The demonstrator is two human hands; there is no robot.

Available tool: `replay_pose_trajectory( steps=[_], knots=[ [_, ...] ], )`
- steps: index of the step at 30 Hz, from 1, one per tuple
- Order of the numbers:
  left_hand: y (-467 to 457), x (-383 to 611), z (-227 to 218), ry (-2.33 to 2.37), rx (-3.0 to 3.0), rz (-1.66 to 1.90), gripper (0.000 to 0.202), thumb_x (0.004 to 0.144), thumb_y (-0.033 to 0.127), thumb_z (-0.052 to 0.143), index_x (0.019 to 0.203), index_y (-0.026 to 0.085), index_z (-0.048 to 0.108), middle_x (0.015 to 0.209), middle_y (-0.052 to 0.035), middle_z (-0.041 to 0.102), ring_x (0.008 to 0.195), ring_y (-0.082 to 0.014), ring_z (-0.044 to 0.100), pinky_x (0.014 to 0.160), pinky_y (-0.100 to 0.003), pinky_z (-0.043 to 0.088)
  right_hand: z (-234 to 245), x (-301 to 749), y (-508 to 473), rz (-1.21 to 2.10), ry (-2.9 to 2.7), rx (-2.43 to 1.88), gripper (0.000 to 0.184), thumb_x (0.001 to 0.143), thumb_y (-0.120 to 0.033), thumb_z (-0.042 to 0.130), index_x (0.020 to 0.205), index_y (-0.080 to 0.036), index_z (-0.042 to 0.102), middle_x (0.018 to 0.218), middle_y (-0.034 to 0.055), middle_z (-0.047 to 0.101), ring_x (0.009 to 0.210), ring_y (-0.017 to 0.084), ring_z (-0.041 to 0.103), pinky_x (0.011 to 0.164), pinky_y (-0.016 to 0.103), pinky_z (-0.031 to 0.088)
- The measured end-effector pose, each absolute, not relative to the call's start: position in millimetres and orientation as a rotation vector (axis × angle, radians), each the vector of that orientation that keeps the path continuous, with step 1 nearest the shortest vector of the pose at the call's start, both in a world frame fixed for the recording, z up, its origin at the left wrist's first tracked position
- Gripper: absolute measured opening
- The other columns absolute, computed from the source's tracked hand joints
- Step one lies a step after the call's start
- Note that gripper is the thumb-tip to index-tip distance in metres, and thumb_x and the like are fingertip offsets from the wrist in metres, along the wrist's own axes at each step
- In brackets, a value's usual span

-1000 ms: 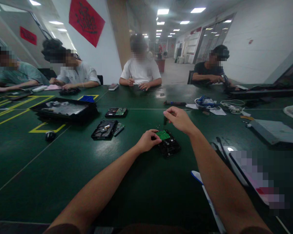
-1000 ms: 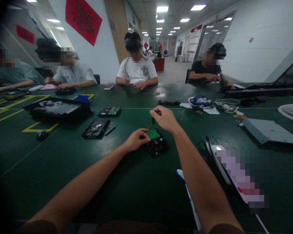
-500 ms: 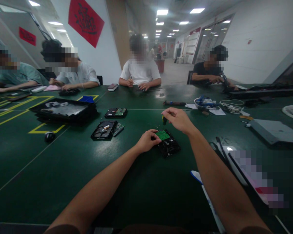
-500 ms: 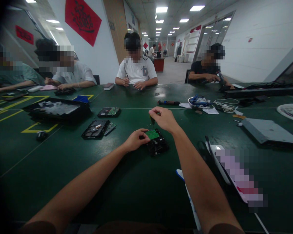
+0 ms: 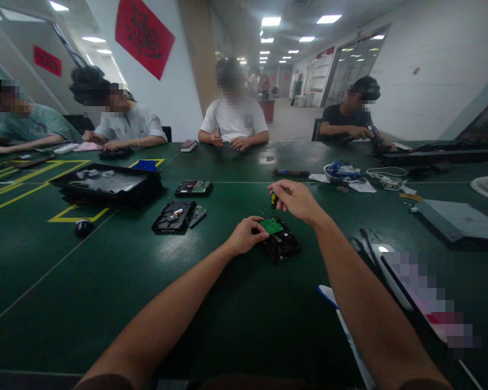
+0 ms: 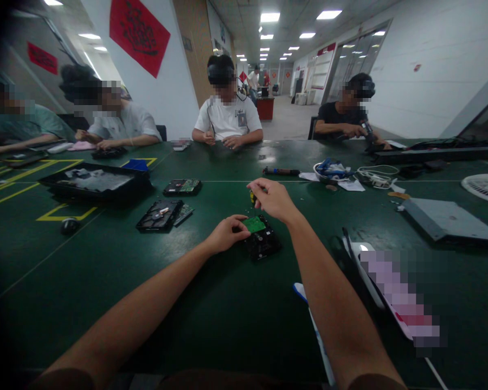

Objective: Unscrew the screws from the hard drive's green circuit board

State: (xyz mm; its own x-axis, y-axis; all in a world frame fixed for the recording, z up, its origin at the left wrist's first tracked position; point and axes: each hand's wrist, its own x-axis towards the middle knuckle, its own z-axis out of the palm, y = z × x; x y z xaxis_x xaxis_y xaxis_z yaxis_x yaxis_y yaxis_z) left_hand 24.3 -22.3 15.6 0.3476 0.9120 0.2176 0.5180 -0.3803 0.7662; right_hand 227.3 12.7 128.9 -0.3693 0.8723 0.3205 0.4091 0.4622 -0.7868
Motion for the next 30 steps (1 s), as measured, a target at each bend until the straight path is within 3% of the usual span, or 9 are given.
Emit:
replay_pose_trajectory(
  steps=[3, 6, 12, 17, 24, 30],
  knots=[
    [-22.9, 24.3, 16.4, 1.223, 2.028, 0.88, 0.01, 0.083, 0.029, 0.077, 0.079, 0.019, 0.076, 0.133, -0.0103, 0.064, 0.127, -0.0282, 0.059, 0.109, -0.045, 0.044, 130.1, 228.2, 13.0, 0.664, -1.976, -1.096, 0.033, 0.096, -0.051, 0.057, 0.097, -0.021, 0.071, 0.084, 0.0046, 0.072, 0.062, 0.016, 0.061, 0.06, 0.03, 0.046],
    [-23.4, 23.9, 17.3, 1.222, 2.025, 0.876, 0.01, 0.083, 0.029, 0.077, 0.08, 0.019, 0.076, 0.134, -0.0103, 0.064, 0.128, -0.0284, 0.058, 0.109, -0.045, 0.044, 131.8, 227.9, 11.7, 0.642, -1.934, -1.168, 0.032, 0.094, -0.05, 0.06, 0.089, -0.02, 0.068, 0.081, 0.0048, 0.072, 0.062, 0.016, 0.063, 0.061, 0.03, 0.046],
    [-22.6, 23.2, 15.6, 1.227, 2.016, 0.867, 0.008, 0.082, 0.028, 0.077, 0.081, 0.02, 0.077, 0.135, -0.0096, 0.063, 0.128, -0.028, 0.058, 0.109, -0.044, 0.044, 131.2, 225.9, 9.8, 0.796, -1.918, -1.1, 0.029, 0.098, -0.047, 0.054, 0.096, -0.021, 0.067, 0.1, 0.0056, 0.075, 0.055, 0.011, 0.061, 0.054, 0.027, 0.046],
    [-22.6, 23.9, 14.8, 1.229, 2.024, 0.875, 0.008, 0.082, 0.028, 0.077, 0.081, 0.02, 0.077, 0.134, -0.0089, 0.063, 0.127, -0.028, 0.058, 0.109, -0.045, 0.044, 129.1, 226.3, 12.0, 0.813, -1.939, -1.074, 0.032, 0.099, -0.048, 0.052, 0.107, -0.022, 0.069, 0.09, 0.0052, 0.073, 0.059, 0.014, 0.061, 0.054, 0.027, 0.046],
    [-24.6, 23.6, 18.7, 1.25, 2.01, 0.854, 0.01, 0.082, 0.03, 0.078, 0.08, 0.02, 0.077, 0.135, -0.0093, 0.063, 0.127, -0.0286, 0.058, 0.109, -0.045, 0.044, 132.1, 228.6, 11.6, 0.65, -1.916, -1.208, 0.028, 0.092, -0.048, 0.062, 0.087, -0.021, 0.067, 0.082, 0.0052, 0.072, 0.064, 0.017, 0.062, 0.061, 0.031, 0.047],
    [-23.2, 24.0, 17.3, 1.239, 2.018, 0.858, 0.009, 0.082, 0.028, 0.077, 0.08, 0.02, 0.076, 0.135, -0.009, 0.063, 0.127, -0.0287, 0.059, 0.11, -0.045, 0.044, 130.4, 226.4, 10.3, 0.808, -1.922, -1.094, 0.032, 0.098, -0.05, 0.053, 0.096, -0.021, 0.067, 0.097, 0.0063, 0.074, 0.056, 0.013, 0.062, 0.054, 0.028, 0.046]
  ],
)
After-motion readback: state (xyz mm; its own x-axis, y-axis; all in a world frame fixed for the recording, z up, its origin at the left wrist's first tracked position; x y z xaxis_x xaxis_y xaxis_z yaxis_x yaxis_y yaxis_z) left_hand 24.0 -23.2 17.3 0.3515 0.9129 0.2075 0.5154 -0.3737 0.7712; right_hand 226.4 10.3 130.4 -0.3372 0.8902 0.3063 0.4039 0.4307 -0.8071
